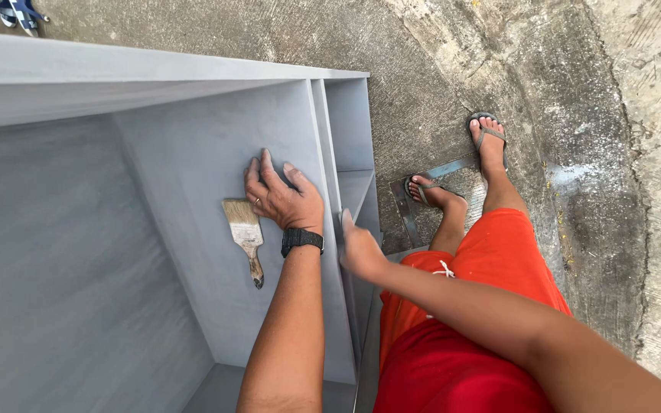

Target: The person sands the edges and corners of a gray wooden cabinet using a sanding block. They work on the top edge, side edges, and bottom corners, occasionally adjusting their grip and position to reach different areas.

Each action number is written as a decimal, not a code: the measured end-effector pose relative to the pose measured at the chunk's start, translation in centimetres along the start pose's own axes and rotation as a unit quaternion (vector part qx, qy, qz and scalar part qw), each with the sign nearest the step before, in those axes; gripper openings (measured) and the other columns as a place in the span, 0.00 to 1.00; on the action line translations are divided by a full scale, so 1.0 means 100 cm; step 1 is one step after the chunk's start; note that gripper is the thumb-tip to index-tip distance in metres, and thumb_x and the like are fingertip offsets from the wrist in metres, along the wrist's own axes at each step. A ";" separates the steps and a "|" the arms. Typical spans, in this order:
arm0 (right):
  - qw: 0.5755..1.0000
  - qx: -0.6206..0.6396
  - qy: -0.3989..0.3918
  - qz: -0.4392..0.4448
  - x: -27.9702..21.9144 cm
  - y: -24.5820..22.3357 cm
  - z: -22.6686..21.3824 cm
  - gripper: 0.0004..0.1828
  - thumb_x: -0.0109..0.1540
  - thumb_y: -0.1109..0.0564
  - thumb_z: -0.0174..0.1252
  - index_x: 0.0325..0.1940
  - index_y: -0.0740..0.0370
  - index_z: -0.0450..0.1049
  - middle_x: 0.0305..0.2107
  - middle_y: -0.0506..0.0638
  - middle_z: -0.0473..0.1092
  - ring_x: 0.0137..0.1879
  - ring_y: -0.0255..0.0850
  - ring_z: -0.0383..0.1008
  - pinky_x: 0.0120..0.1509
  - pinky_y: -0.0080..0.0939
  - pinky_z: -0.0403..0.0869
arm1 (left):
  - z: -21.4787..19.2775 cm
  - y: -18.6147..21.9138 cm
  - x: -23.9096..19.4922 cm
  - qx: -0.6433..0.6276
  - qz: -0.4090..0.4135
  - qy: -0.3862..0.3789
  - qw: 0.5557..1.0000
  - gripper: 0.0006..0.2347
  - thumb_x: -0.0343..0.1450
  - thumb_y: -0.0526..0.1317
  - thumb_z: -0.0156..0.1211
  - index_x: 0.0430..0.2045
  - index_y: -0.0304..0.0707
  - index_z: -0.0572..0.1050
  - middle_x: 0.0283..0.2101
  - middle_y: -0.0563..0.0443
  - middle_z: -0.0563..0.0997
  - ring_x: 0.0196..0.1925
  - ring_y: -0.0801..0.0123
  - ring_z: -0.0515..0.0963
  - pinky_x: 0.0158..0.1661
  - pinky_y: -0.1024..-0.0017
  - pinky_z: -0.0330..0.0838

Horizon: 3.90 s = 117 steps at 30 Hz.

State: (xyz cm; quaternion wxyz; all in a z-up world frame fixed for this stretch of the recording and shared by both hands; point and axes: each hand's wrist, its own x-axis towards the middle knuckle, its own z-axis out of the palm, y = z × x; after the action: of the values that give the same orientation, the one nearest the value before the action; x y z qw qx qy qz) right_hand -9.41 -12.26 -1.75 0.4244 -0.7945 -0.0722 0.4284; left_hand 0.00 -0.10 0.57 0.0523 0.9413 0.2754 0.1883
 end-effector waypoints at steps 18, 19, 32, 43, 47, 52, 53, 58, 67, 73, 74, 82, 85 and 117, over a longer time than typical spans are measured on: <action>0.997 0.010 -0.073 0.037 -0.023 0.017 0.023 0.51 0.58 0.69 0.59 0.82 0.86 0.44 0.41 0.78 0.79 0.50 0.70 0.85 0.47 0.66 0.85 | 0.005 0.000 -0.001 0.006 0.001 0.018 1.000 0.20 0.77 0.48 0.57 0.67 0.58 0.75 0.65 0.52 0.73 0.66 0.50 0.75 0.59 0.49 0.65; 0.997 0.009 -0.071 0.035 -0.019 0.017 0.022 0.51 0.58 0.69 0.59 0.82 0.86 0.44 0.41 0.78 0.79 0.50 0.70 0.85 0.47 0.66 0.85 | 0.002 0.003 0.000 0.005 0.002 0.021 1.000 0.20 0.77 0.48 0.57 0.67 0.58 0.75 0.65 0.52 0.73 0.66 0.50 0.75 0.59 0.49 0.65; 0.998 -0.022 -0.059 0.029 -0.004 0.038 0.033 0.51 0.56 0.68 0.61 0.81 0.84 0.49 0.39 0.73 0.81 0.48 0.68 0.86 0.46 0.64 0.85 | 0.002 0.000 0.001 -0.001 -0.001 0.004 1.000 0.20 0.77 0.47 0.57 0.67 0.56 0.74 0.65 0.51 0.72 0.65 0.48 0.74 0.58 0.48 0.65; 0.996 -0.031 -0.075 0.040 -0.003 0.048 0.038 0.50 0.56 0.67 0.61 0.81 0.84 0.51 0.37 0.73 0.81 0.47 0.68 0.86 0.47 0.65 0.85 | 0.000 0.002 -0.001 -0.005 -0.005 -0.006 1.000 0.20 0.77 0.47 0.57 0.67 0.56 0.74 0.66 0.51 0.72 0.66 0.48 0.74 0.59 0.47 0.65; 0.992 0.007 -0.115 0.056 -0.024 0.036 0.035 0.54 0.54 0.66 0.65 0.83 0.74 0.53 0.40 0.70 0.82 0.50 0.66 0.86 0.47 0.63 0.86 | 0.000 0.002 0.001 0.000 0.001 0.001 1.000 0.20 0.78 0.47 0.57 0.67 0.55 0.74 0.65 0.50 0.72 0.66 0.47 0.74 0.59 0.47 0.65; 0.993 0.013 -0.089 0.076 -0.018 0.016 0.025 0.36 0.58 0.66 0.58 0.69 0.88 0.68 0.36 0.76 0.80 0.47 0.71 0.84 0.44 0.65 0.83 | 0.004 0.001 0.002 -0.003 0.007 0.010 1.000 0.19 0.78 0.46 0.57 0.67 0.55 0.74 0.66 0.50 0.72 0.69 0.49 0.73 0.60 0.48 0.64; 0.992 0.013 -0.102 0.068 -0.032 0.011 0.030 0.41 0.59 0.66 0.56 0.75 0.85 0.56 0.38 0.76 0.80 0.49 0.71 0.84 0.46 0.67 0.84 | 0.006 0.001 0.002 -0.001 0.006 0.012 1.000 0.20 0.78 0.47 0.57 0.67 0.55 0.74 0.65 0.51 0.72 0.68 0.49 0.74 0.60 0.48 0.64; 0.992 0.035 -0.107 0.060 -0.046 -0.004 0.026 0.46 0.61 0.68 0.51 0.82 0.84 0.44 0.42 0.80 0.79 0.52 0.73 0.83 0.51 0.69 0.84 | 0.003 -0.001 0.000 -0.003 0.004 0.011 1.000 0.20 0.78 0.46 0.57 0.67 0.55 0.74 0.65 0.50 0.72 0.67 0.47 0.74 0.59 0.48 0.65; 0.989 -0.031 -0.142 0.033 -0.061 -0.025 0.007 0.46 0.59 0.72 0.52 0.80 0.88 0.46 0.65 0.85 0.66 0.56 0.71 0.82 0.56 0.64 0.85 | 0.008 -0.002 -0.001 -0.016 -0.005 0.009 1.000 0.20 0.77 0.46 0.58 0.67 0.55 0.74 0.65 0.49 0.72 0.68 0.46 0.73 0.59 0.46 0.65; 0.982 -0.065 -0.169 0.053 -0.078 -0.033 0.008 0.49 0.61 0.69 0.53 0.82 0.85 0.40 0.55 0.78 0.75 0.54 0.63 0.85 0.55 0.57 0.86 | 0.008 -0.004 -0.002 -0.013 -0.003 0.005 1.000 0.20 0.77 0.46 0.59 0.66 0.54 0.74 0.65 0.49 0.73 0.71 0.48 0.72 0.61 0.46 0.64; 0.984 -0.060 -0.163 0.044 -0.076 -0.033 0.006 0.47 0.60 0.70 0.53 0.81 0.88 0.43 0.54 0.80 0.75 0.53 0.65 0.85 0.53 0.58 0.86 | 0.012 -0.006 -0.003 -0.007 -0.006 0.008 1.000 0.20 0.77 0.47 0.58 0.67 0.56 0.74 0.65 0.51 0.72 0.70 0.49 0.72 0.61 0.47 0.64; 0.984 -0.055 -0.160 0.048 -0.070 -0.024 0.018 0.45 0.60 0.68 0.56 0.79 0.87 0.49 0.49 0.78 0.78 0.51 0.66 0.85 0.49 0.58 0.86 | 0.015 -0.009 -0.004 -0.002 -0.007 0.011 1.000 0.21 0.76 0.47 0.59 0.66 0.56 0.74 0.65 0.52 0.72 0.71 0.52 0.72 0.62 0.48 0.63; 0.985 -0.090 -0.147 0.022 -0.053 -0.024 0.011 0.43 0.60 0.70 0.55 0.77 0.92 0.50 0.49 0.82 0.77 0.51 0.68 0.85 0.50 0.62 0.86 | 0.016 -0.006 -0.002 -0.004 -0.008 0.013 1.000 0.21 0.76 0.47 0.59 0.67 0.57 0.74 0.66 0.52 0.72 0.71 0.52 0.72 0.63 0.48 0.63; 0.982 -0.085 -0.167 0.028 -0.085 -0.081 -0.052 0.30 0.62 0.71 0.57 0.69 0.85 0.67 0.56 0.82 0.74 0.60 0.68 0.82 0.60 0.60 0.84 | 0.010 -0.005 -0.001 -0.007 -0.012 0.013 1.000 0.21 0.76 0.48 0.59 0.66 0.59 0.74 0.66 0.53 0.72 0.67 0.49 0.73 0.61 0.47 0.64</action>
State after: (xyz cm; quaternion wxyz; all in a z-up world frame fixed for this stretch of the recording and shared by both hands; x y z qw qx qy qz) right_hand -8.88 -14.41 10.92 0.3249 -0.7467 -0.1558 0.5591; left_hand 0.07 0.25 -0.53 0.0578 0.9348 0.2863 0.2022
